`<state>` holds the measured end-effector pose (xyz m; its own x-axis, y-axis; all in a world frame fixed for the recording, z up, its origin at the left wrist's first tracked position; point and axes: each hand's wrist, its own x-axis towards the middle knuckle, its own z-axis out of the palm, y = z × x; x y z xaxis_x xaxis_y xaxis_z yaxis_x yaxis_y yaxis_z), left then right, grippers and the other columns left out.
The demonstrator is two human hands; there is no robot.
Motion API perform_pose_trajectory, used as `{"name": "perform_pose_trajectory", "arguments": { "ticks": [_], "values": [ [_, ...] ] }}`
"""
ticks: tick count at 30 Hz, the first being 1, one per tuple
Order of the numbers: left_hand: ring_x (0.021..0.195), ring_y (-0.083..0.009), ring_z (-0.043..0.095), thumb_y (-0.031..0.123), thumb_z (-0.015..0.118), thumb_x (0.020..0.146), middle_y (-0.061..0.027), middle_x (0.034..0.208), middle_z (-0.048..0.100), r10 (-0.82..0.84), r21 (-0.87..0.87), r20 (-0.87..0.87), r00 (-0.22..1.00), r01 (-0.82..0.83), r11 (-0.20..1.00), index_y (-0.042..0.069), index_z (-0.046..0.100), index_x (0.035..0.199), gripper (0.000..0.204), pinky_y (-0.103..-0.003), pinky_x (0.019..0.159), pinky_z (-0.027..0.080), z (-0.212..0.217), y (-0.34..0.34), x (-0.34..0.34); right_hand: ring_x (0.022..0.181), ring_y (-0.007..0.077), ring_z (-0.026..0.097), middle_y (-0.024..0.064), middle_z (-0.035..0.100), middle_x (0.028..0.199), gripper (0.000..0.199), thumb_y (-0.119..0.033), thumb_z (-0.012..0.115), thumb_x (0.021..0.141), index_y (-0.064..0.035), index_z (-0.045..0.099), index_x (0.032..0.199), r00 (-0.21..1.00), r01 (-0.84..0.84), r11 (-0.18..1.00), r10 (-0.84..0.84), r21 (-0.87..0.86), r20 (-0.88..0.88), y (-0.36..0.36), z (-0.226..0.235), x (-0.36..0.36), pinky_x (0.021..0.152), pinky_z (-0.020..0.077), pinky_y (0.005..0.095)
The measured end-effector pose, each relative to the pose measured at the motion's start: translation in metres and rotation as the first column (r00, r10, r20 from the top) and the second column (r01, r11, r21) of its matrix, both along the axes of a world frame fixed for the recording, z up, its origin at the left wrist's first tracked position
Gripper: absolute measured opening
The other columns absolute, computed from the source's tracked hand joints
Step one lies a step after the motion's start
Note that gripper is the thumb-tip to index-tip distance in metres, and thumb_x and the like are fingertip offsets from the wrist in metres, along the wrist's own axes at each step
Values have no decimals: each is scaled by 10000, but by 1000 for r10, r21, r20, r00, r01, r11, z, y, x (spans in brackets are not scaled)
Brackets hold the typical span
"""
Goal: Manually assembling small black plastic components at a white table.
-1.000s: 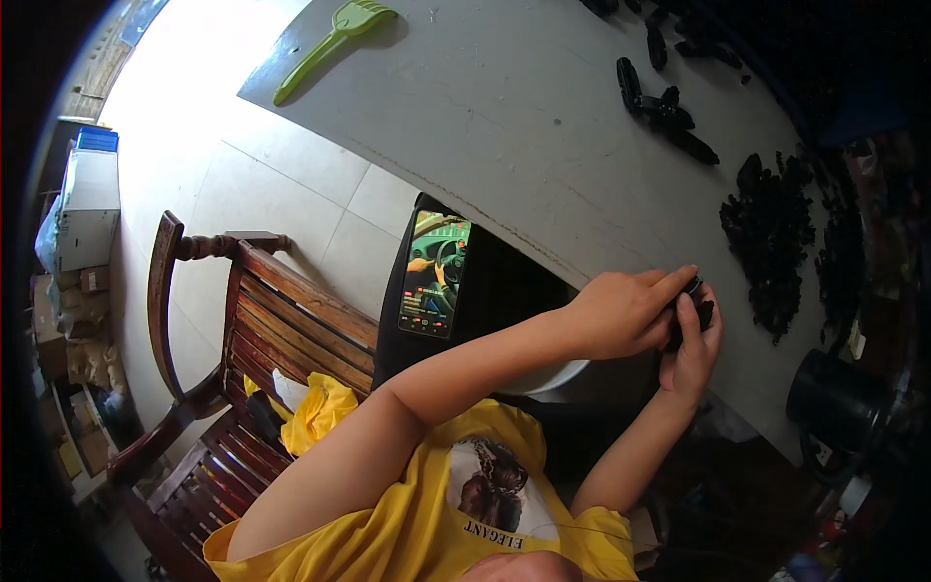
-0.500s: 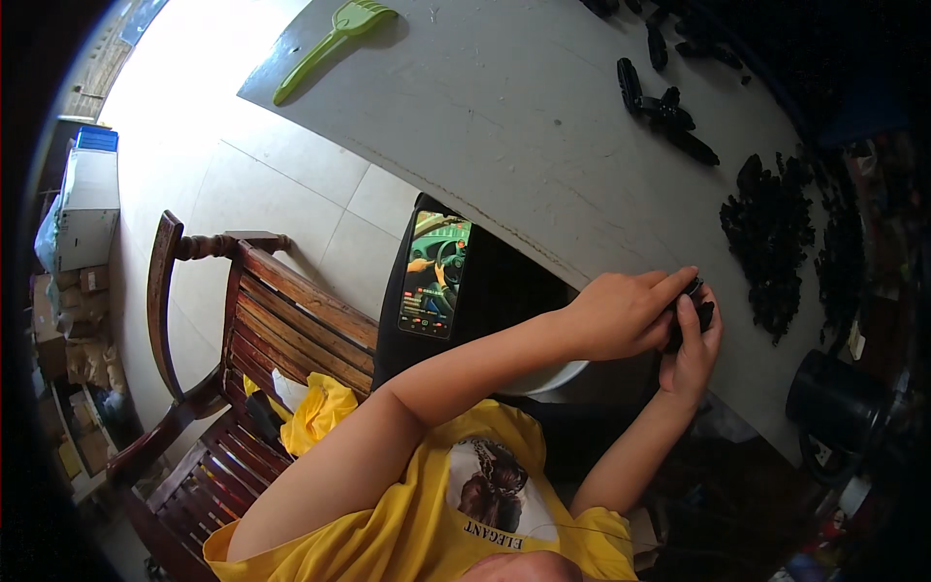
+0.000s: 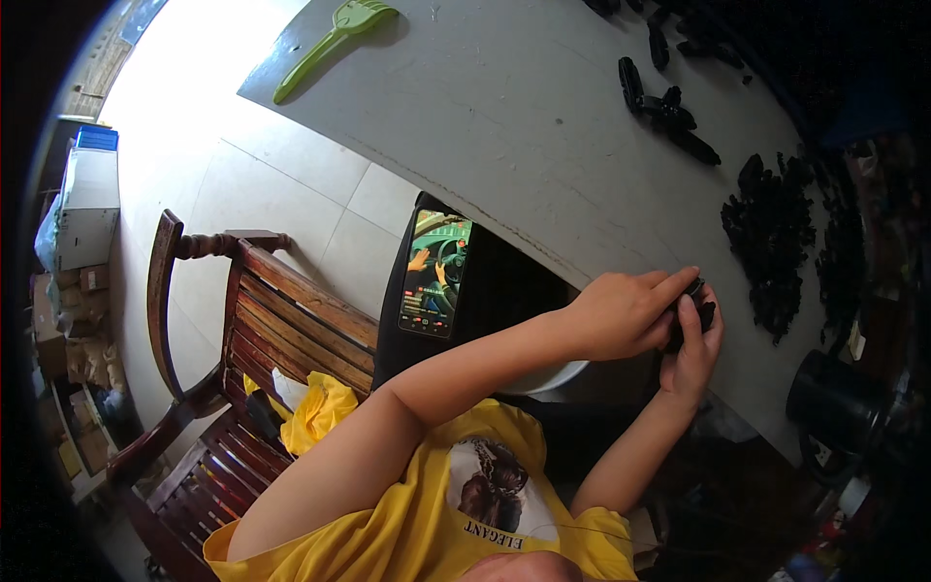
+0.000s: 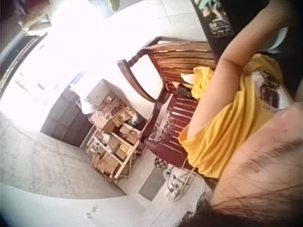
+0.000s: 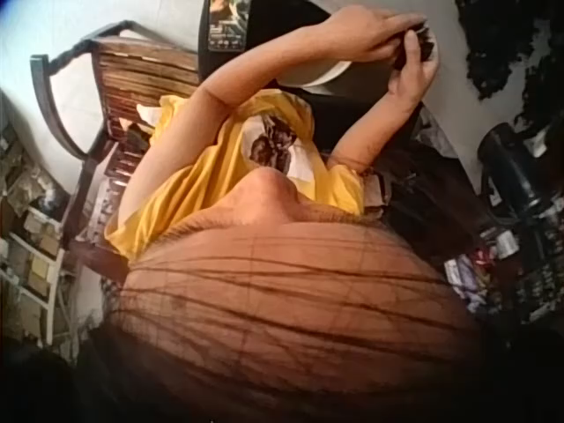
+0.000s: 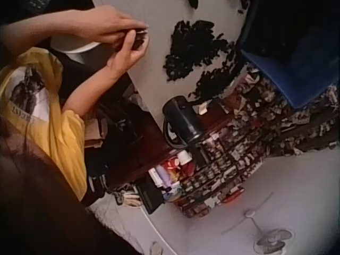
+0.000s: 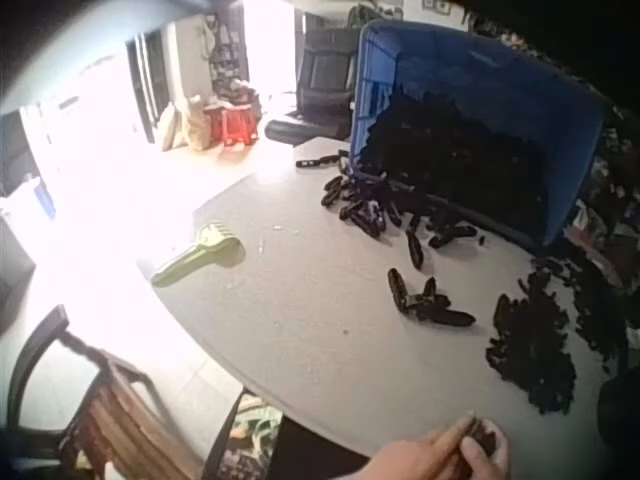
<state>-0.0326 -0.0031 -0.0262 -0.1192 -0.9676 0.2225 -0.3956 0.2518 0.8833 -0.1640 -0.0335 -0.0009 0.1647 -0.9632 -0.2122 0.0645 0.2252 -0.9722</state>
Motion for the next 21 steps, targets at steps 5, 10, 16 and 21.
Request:
{"name": "perform_pose_trajectory", "arguments": {
  "ticks": [5, 10, 16, 21],
  "values": [
    [730, -347, 612, 150, 565, 783, -164, 986, 596, 11, -18, -5, 1000, -11, 1000, 43, 350, 1322, 590, -409, 593, 494, -1, 0, -1, 572, 44, 449, -25, 507, 722, 253, -172, 631, 836, -21, 538, 1016, 999, -30, 1000, 30, -5, 14, -1, -2, -3, 461, 348, 189],
    [724, -347, 612, 150, 566, 782, -162, 980, 598, 16, -17, -9, 1000, -16, 1000, 42, 351, 1322, 591, -408, 590, 494, -1, 0, -1, 570, 44, 450, -23, 510, 727, 257, -176, 631, 837, -19, 538, 1018, 1000, -23, 1000, 24, -10, 17, -1, -4, -4, 462, 350, 190],
    [718, -346, 612, 150, 569, 780, -162, 977, 597, 21, -30, -2, 1000, -21, 999, 42, 348, 1324, 597, -408, 587, 495, -1, 0, -2, 585, 43, 458, -24, 511, 737, 256, -174, 628, 838, -18, 539, 1021, 999, -44, 999, 44, -9, 21, -2, -4, -6, 466, 354, 186],
    [716, -347, 610, 154, 574, 774, -160, 967, 596, 11, -33, 8, 1000, -11, 999, 44, 342, 1326, 609, -409, 586, 495, -1, 0, 0, 595, 41, 463, -26, 516, 751, 264, -168, 633, 834, -14, 538, 1026, 1000, -19, 1000, 20, -21, 14, -1, -4, -4, 463, 357, 186]
  ]
}}
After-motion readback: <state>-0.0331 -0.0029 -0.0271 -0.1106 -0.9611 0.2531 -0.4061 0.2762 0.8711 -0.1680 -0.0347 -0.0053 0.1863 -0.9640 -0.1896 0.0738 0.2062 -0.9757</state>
